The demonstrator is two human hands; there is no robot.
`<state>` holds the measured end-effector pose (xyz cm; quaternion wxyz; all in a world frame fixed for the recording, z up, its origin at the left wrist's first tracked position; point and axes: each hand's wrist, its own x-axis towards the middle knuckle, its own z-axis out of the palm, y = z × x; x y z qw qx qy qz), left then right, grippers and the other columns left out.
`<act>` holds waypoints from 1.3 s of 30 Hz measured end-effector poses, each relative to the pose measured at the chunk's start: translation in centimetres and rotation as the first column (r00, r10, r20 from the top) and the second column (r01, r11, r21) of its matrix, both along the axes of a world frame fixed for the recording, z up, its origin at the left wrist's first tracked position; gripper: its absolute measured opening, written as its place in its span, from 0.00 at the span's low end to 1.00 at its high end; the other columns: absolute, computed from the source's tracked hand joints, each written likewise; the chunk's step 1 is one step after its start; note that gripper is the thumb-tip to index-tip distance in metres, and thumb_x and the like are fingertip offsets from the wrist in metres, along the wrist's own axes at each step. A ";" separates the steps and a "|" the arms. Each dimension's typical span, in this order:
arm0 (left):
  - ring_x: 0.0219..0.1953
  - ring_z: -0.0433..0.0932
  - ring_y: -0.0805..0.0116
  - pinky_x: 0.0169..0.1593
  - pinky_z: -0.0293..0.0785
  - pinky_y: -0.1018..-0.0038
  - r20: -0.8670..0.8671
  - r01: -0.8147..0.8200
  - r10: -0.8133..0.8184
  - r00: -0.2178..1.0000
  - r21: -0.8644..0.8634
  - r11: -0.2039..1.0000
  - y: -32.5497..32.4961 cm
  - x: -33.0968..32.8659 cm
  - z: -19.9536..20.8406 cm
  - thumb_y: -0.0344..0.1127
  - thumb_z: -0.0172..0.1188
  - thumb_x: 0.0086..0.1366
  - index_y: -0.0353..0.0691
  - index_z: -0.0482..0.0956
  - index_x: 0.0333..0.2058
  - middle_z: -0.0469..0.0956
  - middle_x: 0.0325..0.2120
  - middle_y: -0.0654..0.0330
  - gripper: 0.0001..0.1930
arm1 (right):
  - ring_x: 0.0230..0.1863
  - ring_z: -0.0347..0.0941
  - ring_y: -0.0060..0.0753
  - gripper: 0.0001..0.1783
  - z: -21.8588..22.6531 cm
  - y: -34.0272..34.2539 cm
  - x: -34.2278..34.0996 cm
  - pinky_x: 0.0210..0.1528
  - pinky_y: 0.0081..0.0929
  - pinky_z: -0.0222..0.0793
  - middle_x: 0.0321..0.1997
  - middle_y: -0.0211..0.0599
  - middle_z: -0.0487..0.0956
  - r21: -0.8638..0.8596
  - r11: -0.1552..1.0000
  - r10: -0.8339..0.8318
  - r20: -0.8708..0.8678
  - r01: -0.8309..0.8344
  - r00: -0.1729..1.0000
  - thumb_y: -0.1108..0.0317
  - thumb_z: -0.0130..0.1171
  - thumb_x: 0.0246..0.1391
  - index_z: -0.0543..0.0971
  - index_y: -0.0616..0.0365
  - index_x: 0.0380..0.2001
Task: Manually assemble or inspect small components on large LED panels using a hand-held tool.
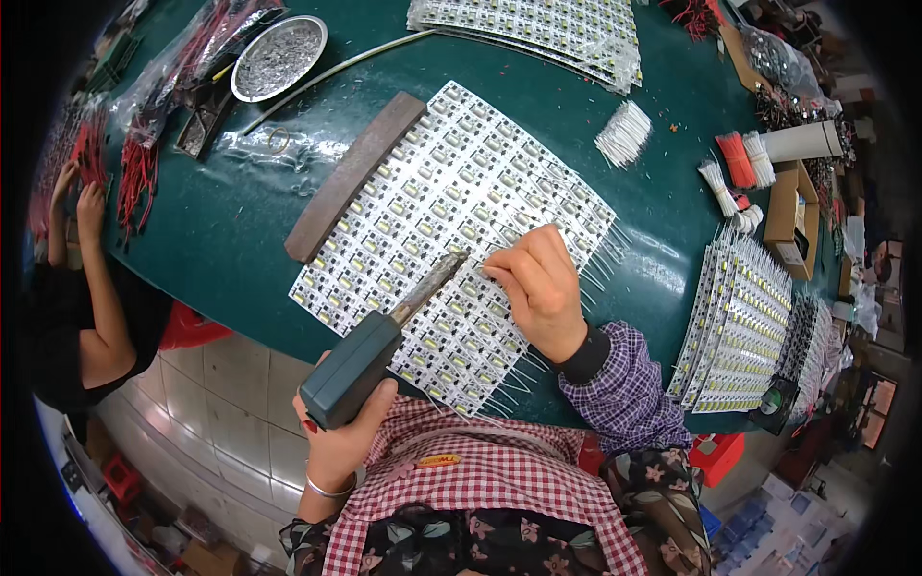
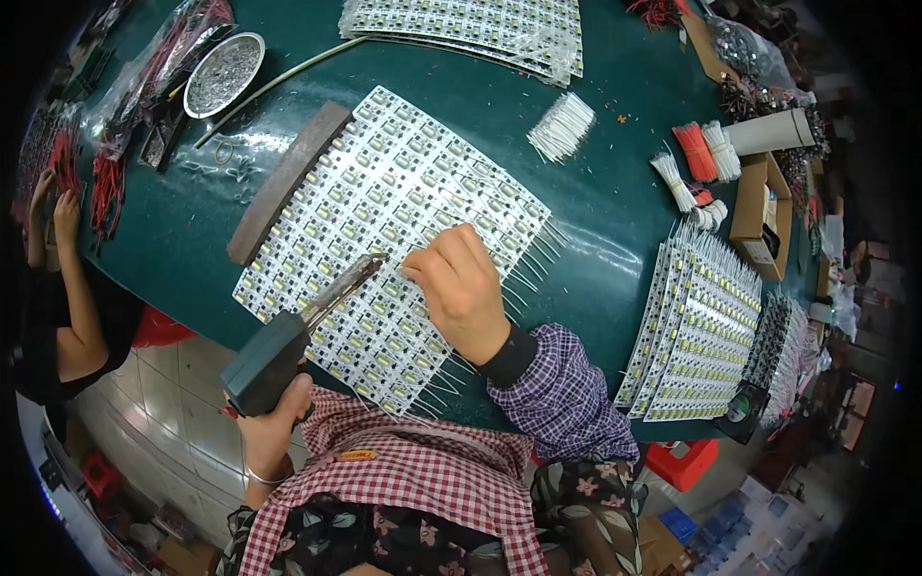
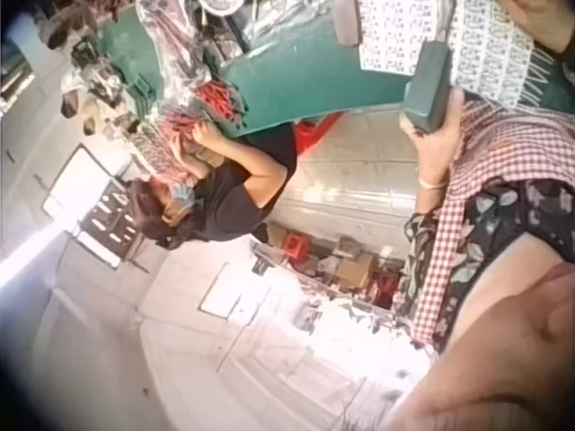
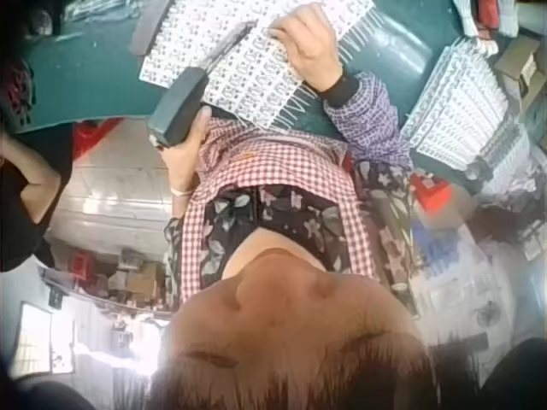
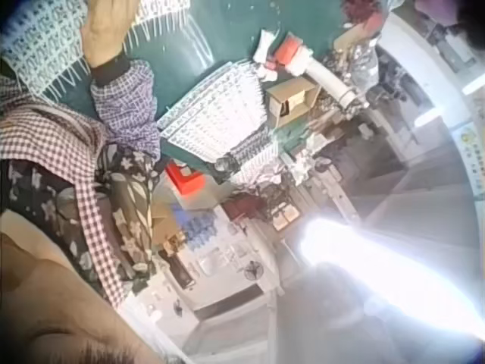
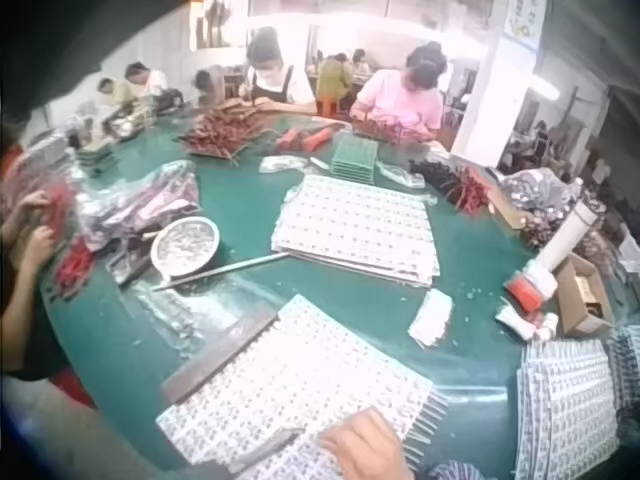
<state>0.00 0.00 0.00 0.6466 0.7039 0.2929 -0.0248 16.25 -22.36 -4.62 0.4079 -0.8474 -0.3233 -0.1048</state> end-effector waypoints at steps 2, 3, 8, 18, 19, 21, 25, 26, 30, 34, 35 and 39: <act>0.33 0.78 0.79 0.37 0.74 0.80 0.036 0.017 -0.018 0.999 0.030 0.999 -0.3 0.6 0.3 0.25 0.73 0.56 0.29 0.82 0.42 0.83 0.32 0.61 0.15 | 0.35 0.67 0.43 0.11 -0.1 0.1 0.1 0.36 0.37 0.65 0.30 0.39 0.68 0.001 1.000 -0.004 0.004 0.004 1.000 0.81 0.67 0.44 0.78 0.60 0.31; 0.32 0.77 0.80 0.36 0.73 0.80 0.056 0.031 -0.034 0.998 0.041 0.999 -0.4 1.1 0.6 0.25 0.73 0.56 0.29 0.82 0.41 0.82 0.31 0.62 0.14 | 0.35 0.67 0.43 0.11 -0.1 0.2 0.2 0.36 0.36 0.65 0.30 0.39 0.68 0.005 1.000 -0.005 0.009 0.005 1.000 0.81 0.67 0.44 0.78 0.60 0.31; 0.29 0.73 0.81 0.32 0.69 0.81 0.149 0.085 -0.099 0.984 0.099 0.992 -0.6 1.9 1.0 0.25 0.72 0.57 0.29 0.81 0.37 0.80 0.28 0.65 0.11 | 0.35 0.67 0.43 0.11 -0.4 0.3 0.3 0.36 0.36 0.65 0.29 0.38 0.68 0.012 1.000 -0.005 0.024 0.005 1.000 0.81 0.68 0.44 0.78 0.60 0.31; 0.27 0.77 0.79 0.29 0.72 0.79 0.072 -0.059 0.058 0.996 0.015 0.998 -0.3 0.1 0.2 0.26 0.72 0.58 0.28 0.81 0.44 0.81 0.30 0.61 0.16 | 0.34 0.67 0.42 0.10 -0.2 0.2 0.2 0.35 0.36 0.65 0.29 0.37 0.68 0.008 1.000 -0.013 0.009 0.013 1.000 0.80 0.68 0.44 0.78 0.59 0.31; 0.26 0.77 0.78 0.29 0.72 0.79 0.078 -0.076 0.078 0.994 -0.021 0.997 -0.1 0.1 0.2 0.26 0.72 0.59 0.28 0.81 0.45 0.81 0.30 0.60 0.17 | 0.34 0.67 0.41 0.10 -0.1 0.1 0.1 0.35 0.36 0.65 0.29 0.37 0.68 0.005 1.000 -0.017 0.011 0.017 1.000 0.80 0.68 0.44 0.78 0.59 0.31; 0.23 0.76 0.75 0.26 0.71 0.78 0.080 -0.122 0.130 0.988 -0.099 0.988 0.1 -0.1 0.3 0.25 0.69 0.60 0.27 0.78 0.48 0.81 0.34 0.55 0.18 | 0.34 0.67 0.41 0.10 -0.1 0.4 0.1 0.35 0.36 0.65 0.29 0.37 0.68 0.007 1.000 -0.011 0.014 0.011 1.000 0.80 0.68 0.44 0.78 0.59 0.31; 0.18 0.73 0.71 0.20 0.66 0.78 0.136 -0.142 0.192 0.972 -0.311 0.940 0.3 0.8 0.9 0.23 0.64 0.59 0.25 0.72 0.54 0.79 0.41 0.44 0.23 | 0.35 0.67 0.41 0.10 -0.1 0.3 0.1 0.35 0.36 0.65 0.29 0.37 0.68 0.003 1.000 -0.018 0.012 0.018 1.000 0.80 0.68 0.44 0.78 0.59 0.31; 0.18 0.73 0.71 0.20 0.66 0.78 0.156 -0.149 0.216 0.964 -0.356 0.922 0.2 1.0 1.0 0.23 0.64 0.59 0.25 0.71 0.54 0.79 0.41 0.44 0.24 | 0.35 0.67 0.41 0.10 -0.1 0.2 0.1 0.35 0.36 0.65 0.29 0.37 0.68 0.003 1.000 -0.018 0.013 0.018 1.000 0.80 0.68 0.44 0.78 0.59 0.31; 0.19 0.74 0.71 0.21 0.68 0.78 0.180 -0.120 0.188 0.965 -0.332 0.936 0.0 0.8 1.2 0.22 0.64 0.59 0.25 0.72 0.54 0.79 0.42 0.45 0.23 | 0.34 0.67 0.41 0.10 -0.1 0.3 0.1 0.35 0.35 0.64 0.29 0.37 0.69 0.006 1.000 -0.021 0.016 0.021 1.000 0.80 0.68 0.45 0.78 0.60 0.31; 0.22 0.76 0.74 0.24 0.71 0.78 0.111 -0.048 0.067 0.991 -0.171 0.984 -0.5 0.1 1.1 0.21 0.65 0.61 0.27 0.76 0.52 0.81 0.43 0.51 0.20 | 0.34 0.66 0.41 0.09 -0.3 0.2 0.0 0.35 0.34 0.64 0.29 0.38 0.70 0.023 1.000 -0.019 0.004 0.019 1.000 0.81 0.68 0.45 0.80 0.61 0.31; 0.22 0.76 0.74 0.24 0.71 0.78 0.132 -0.012 0.030 0.991 -0.130 0.991 -0.5 -0.1 0.7 0.21 0.65 0.61 0.27 0.76 0.52 0.81 0.43 0.52 0.19 | 0.34 0.66 0.41 0.09 -0.2 0.1 0.0 0.35 0.34 0.64 0.29 0.38 0.70 0.020 1.000 -0.023 0.000 0.023 1.000 0.81 0.68 0.45 0.80 0.61 0.31; 0.22 0.75 0.77 0.24 0.71 0.79 0.185 0.095 -0.099 0.978 0.028 0.995 -0.1 -1.0 -1.2 0.18 0.65 0.61 0.28 0.77 0.51 0.82 0.40 0.55 0.19 | 0.34 0.66 0.41 0.09 0.0 0.2 0.0 0.36 0.34 0.64 0.29 0.37 0.71 0.011 1.000 -0.021 -0.008 0.022 1.000 0.81 0.68 0.46 0.80 0.61 0.31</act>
